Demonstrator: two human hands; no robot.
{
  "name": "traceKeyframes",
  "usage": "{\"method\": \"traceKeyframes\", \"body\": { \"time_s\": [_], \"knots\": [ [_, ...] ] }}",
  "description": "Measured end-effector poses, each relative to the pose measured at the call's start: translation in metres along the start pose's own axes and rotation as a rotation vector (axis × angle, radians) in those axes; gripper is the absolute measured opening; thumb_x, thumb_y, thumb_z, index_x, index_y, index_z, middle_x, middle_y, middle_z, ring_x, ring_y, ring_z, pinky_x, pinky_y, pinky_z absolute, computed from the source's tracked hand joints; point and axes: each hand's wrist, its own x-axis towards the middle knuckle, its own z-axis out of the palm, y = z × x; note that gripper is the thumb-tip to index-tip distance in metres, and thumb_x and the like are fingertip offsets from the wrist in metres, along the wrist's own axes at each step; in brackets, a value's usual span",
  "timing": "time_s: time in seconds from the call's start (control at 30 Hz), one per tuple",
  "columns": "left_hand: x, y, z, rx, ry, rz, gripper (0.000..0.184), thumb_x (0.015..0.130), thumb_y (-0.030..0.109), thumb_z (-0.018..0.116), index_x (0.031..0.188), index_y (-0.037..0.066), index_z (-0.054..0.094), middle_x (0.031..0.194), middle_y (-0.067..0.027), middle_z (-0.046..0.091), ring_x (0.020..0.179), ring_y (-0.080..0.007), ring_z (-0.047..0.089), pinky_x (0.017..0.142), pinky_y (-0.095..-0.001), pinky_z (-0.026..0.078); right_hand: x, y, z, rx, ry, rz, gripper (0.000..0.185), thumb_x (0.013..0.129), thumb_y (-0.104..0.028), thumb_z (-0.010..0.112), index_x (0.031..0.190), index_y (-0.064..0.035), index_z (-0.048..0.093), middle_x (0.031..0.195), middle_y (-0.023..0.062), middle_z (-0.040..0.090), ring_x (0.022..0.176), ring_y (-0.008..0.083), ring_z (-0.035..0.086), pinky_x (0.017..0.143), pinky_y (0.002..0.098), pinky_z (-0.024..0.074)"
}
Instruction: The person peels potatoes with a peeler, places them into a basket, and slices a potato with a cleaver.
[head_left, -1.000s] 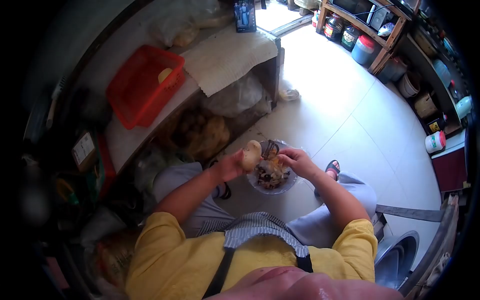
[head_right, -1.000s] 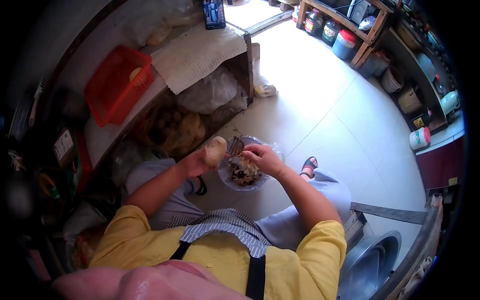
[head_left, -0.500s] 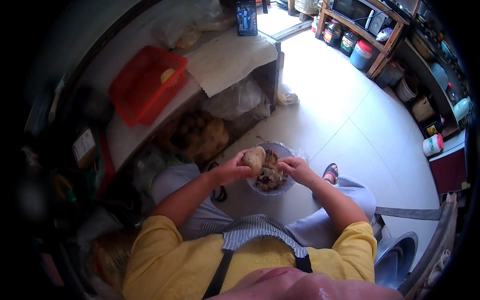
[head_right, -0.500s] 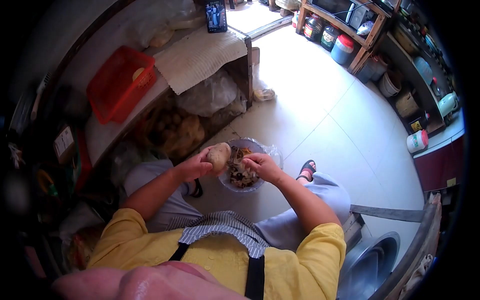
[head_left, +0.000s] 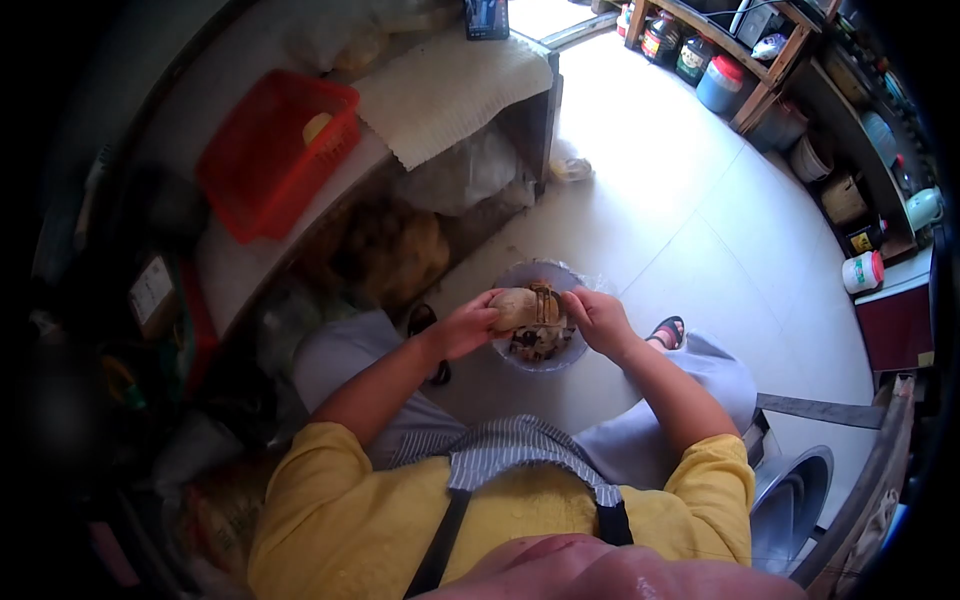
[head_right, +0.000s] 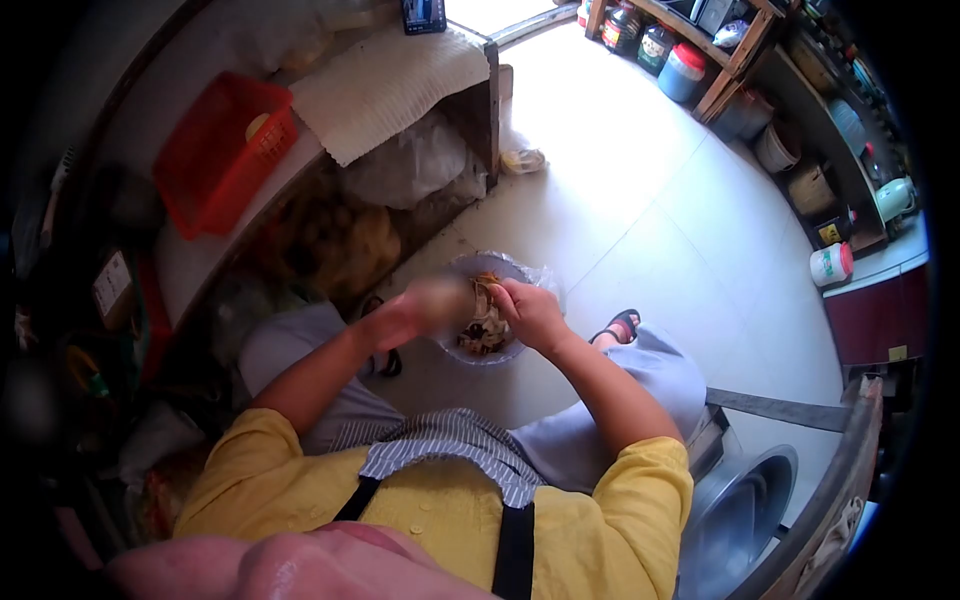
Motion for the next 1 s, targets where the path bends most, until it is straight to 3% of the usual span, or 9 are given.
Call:
{"method": "traceKeyframes", "body": {
  "time_s": [0.07,0.37,0.57,0.77,0.83,1.0],
  "knots": [
    [0.002,-0.006,0.002,-0.024,-0.055,-0.008,0.063,0.085,0.031,0.059,0.136,0.009,0.028,0.13,-0.0055,0.042,0.117,-0.0167,0.044,0.094,-0.0328,0.042,0.001,-0.008,0.002,0.041,-0.043,-0.011,0.037,0.092,-0.037,0.044,0.076,-0.0061,0.056,0.067,0.0158,0.058,0.066,0.0368,0.057,0.058,0.0427,0.044],
    [-0.002,-0.007,0.02,-0.21,0.052,-0.088,0.061,0.088,0.043,0.053,0.134,0.009,0.033,0.129,-0.0069,0.047,0.116,-0.0204,0.049,0.098,-0.0358,0.041,0.011,-0.009,0.018,-0.118,-0.039,-0.017,0.036,0.091,-0.038,0.045,0.077,-0.0083,0.059,0.072,0.0157,0.06,0.071,0.0367,0.057,0.061,0.0445,0.0446],
    [-0.002,-0.01,0.022,-0.103,0.041,-0.016,0.071,0.082,0.05,0.058,0.134,0.009,0.033,0.131,-0.008,0.045,0.119,-0.0217,0.046,0.098,-0.0399,0.041,0.022,0.0,0.018,0.048,0.025,0.142,0.037,0.091,-0.037,0.046,0.076,-0.0072,0.061,0.073,0.017,0.06,0.071,0.0359,0.057,0.061,0.0436,0.0448],
    [-0.001,-0.01,0.021,-0.016,0.101,0.021,0.073,0.08,0.051,0.06,0.133,0.009,0.032,0.127,-0.007,0.044,0.119,-0.0194,0.045,0.097,-0.0381,0.041,0.018,-0.016,0.023,-0.046,-0.03,0.011,0.034,0.09,-0.034,0.046,0.074,-0.0069,0.058,0.071,0.0158,0.059,0.071,0.0352,0.057,0.06,0.0416,0.0453],
    [0.001,-0.01,0.024,-0.008,0.102,0.039,0.073,0.08,0.05,0.06,0.133,0.008,0.032,0.126,-0.007,0.045,0.117,-0.0184,0.046,0.097,-0.037,0.041,0.017,-0.014,0.031,-0.049,0.02,-0.152,0.033,0.091,-0.032,0.048,0.075,-0.0052,0.059,0.067,0.0166,0.057,0.066,0.0355,0.056,0.058,0.041,0.0443],
    [0.007,-0.014,0.029,-0.007,0.103,0.03,0.066,0.083,0.042,0.061,0.132,0.007,0.033,0.125,-0.0063,0.046,0.115,-0.0174,0.048,0.097,-0.0361,0.041,0.02,0.001,0.039,-0.077,0.056,-0.19,0.034,0.091,-0.032,0.048,0.072,-0.0054,0.059,0.067,0.0163,0.057,0.064,0.0358,0.056,0.057,0.042,0.0443]
  ]
}}
